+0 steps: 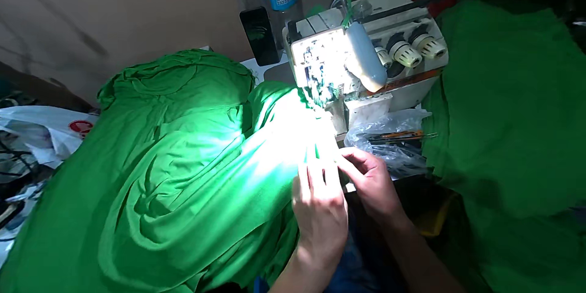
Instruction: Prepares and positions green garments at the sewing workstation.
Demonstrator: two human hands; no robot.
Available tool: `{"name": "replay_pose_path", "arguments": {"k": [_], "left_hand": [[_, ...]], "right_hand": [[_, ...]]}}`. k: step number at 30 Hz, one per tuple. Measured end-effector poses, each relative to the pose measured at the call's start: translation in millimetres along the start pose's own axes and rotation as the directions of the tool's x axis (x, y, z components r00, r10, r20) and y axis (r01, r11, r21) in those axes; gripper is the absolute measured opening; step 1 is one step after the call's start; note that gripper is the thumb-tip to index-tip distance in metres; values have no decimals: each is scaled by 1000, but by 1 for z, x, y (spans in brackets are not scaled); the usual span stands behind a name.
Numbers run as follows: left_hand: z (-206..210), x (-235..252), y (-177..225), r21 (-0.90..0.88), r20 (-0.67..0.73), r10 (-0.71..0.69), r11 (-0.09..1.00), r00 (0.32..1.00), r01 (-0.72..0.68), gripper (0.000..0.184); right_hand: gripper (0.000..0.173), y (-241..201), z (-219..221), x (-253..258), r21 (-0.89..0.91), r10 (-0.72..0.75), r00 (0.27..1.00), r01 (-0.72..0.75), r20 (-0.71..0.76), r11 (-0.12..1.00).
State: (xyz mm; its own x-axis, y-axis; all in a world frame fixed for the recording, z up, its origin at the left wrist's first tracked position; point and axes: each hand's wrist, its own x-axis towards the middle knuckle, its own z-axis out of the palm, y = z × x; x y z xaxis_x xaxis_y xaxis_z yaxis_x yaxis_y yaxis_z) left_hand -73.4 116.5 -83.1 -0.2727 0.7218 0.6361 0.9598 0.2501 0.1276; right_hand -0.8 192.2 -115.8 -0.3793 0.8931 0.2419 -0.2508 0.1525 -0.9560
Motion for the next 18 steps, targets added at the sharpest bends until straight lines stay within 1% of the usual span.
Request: {"name": "replay_pose_path", "arguments": {"k": [2,5,8,12,14,15,18], "left_hand": [[2,-4,-6,-10,-82,36,999,996,-37,16],[2,-8,-13,-56,-152,113,991,982,-123,11],[1,-12,-16,-70,-164,165,981,973,-178,11],[4,-13,-18,-41,-160,224,971,961,-234,13],[6,-13,-17,-35,-167,241,967,956,-250,14],[6,-13,-17,-29,-171,253,965,952,-261,14],[9,-17,-19,-44,-174,280,955,944,-292,10]], "right_hand": [[10,-1,-4,-5,-41,-8,1000,9,5,999],[8,-3,-9,-14,-45,10,1000,-11,-7,999],[7,-5,-12,-19,-4,54,998,-54,-21,999],[14,-12,-11,-20,42,125,992,-124,-30,991],[18,-14,-10,-19,74,139,990,-136,-40,988],[17,-14,-9,-19,80,139,990,-136,-35,988],[5,-15,-10,-18,37,104,995,-104,-7,994]]}}
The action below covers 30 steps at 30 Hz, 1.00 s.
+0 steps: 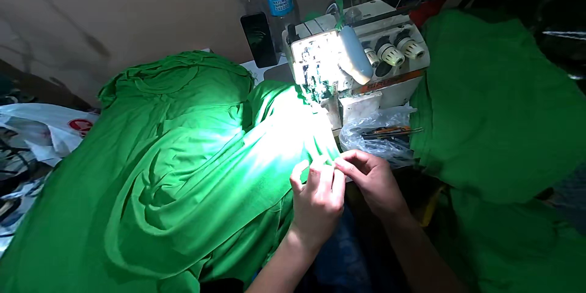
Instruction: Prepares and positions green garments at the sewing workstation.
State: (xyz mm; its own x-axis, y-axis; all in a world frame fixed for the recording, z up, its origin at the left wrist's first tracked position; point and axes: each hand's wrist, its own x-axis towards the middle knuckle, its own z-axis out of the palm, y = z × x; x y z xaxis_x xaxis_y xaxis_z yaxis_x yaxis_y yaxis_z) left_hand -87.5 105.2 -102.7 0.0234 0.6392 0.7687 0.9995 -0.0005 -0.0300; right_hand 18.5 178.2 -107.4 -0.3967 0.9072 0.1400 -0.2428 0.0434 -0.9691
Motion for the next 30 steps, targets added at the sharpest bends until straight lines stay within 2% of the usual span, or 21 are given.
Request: {"name": "replay_pose_path", "arguments": {"k": [3,7,11,14,16,19,21,26,28,30], "left_hand": [[8,-17,-8,4,14,-11,1000,1000,11,37],[14,-20,-24,2,-58,22,1000,998,-22,19],[12,6,-32,65,-128,30,998,991,-22,17],[9,29,-35,25,-67,-22,999,998,24,17],[9,45,-36,-52,3,-140,989,990,140,16],[7,74,-37,-70,151,-328,937,933,341,12],[10,88,-43,-41,265,-355,925,896,379,15],[15,90,-51,-20,288,-313,943,905,333,27],[6,89,-45,25,317,-380,919,869,393,27],[-13,85,-37,85,323,-498,862,804,500,24]], "right_hand": [[9,0,-2,0,35,0,1000,1,-14,999],[8,-1,5,9,-7,-13,999,13,-35,1000],[10,-3,16,34,-135,-79,994,68,-78,989],[23,-2,21,58,-297,-193,976,155,-103,942],[33,-2,23,70,-367,-248,963,194,-104,910],[33,-3,26,79,-383,-237,964,174,-121,907],[33,-3,26,78,-393,-247,960,179,-130,902],[35,-6,26,60,-400,-272,951,195,-144,895],[32,-12,28,49,-396,-225,969,167,-104,903],[31,-15,31,40,-406,-150,988,125,-30,905]]}}
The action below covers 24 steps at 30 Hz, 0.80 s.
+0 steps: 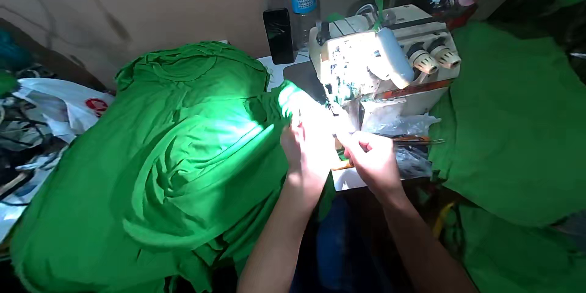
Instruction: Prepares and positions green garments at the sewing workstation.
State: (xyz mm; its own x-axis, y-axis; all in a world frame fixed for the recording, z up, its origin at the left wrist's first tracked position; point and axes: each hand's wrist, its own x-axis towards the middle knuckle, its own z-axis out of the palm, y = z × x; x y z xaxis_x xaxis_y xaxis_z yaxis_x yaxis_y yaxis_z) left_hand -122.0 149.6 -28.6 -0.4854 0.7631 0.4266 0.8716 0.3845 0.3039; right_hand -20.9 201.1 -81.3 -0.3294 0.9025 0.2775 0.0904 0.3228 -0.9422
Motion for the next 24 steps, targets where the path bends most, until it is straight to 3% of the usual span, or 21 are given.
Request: {"name": "replay_pose_path", "arguments": {"k": [3,6,9,14,17,18,20,22,24], "left_hand": [[-15,-40,1,32,-51,-41,999,998,43,20],[2,-77,9,54,-83,154,987,985,-150,16],[33,-88,21,28,-138,246,969,959,-245,16],[68,-68,55,54,-319,278,960,906,-276,20],[86,-59,60,18,-178,303,952,936,-305,31],[87,-63,55,-15,-128,309,949,942,-313,35],[82,-89,28,-61,-165,367,923,916,-381,37],[66,-137,-19,-164,-273,429,861,861,-481,36],[53,-200,-74,-291,-303,377,838,875,-461,23]], "right_hand": [[18,4,2,-10,82,17,989,-30,146,996],[13,15,0,-11,240,-11,985,-31,173,970],[18,19,-12,-1,129,0,999,-6,49,992],[26,15,-36,16,-125,-3,993,-12,-116,992],[33,15,-47,13,-155,-70,969,33,-238,987],[34,13,-51,9,-182,-118,961,73,-252,981],[36,8,-57,0,-213,-214,950,167,-225,963],[34,3,-60,-9,-159,-279,946,254,-165,954],[30,-3,-53,-13,-45,-320,940,317,-118,947]]}}
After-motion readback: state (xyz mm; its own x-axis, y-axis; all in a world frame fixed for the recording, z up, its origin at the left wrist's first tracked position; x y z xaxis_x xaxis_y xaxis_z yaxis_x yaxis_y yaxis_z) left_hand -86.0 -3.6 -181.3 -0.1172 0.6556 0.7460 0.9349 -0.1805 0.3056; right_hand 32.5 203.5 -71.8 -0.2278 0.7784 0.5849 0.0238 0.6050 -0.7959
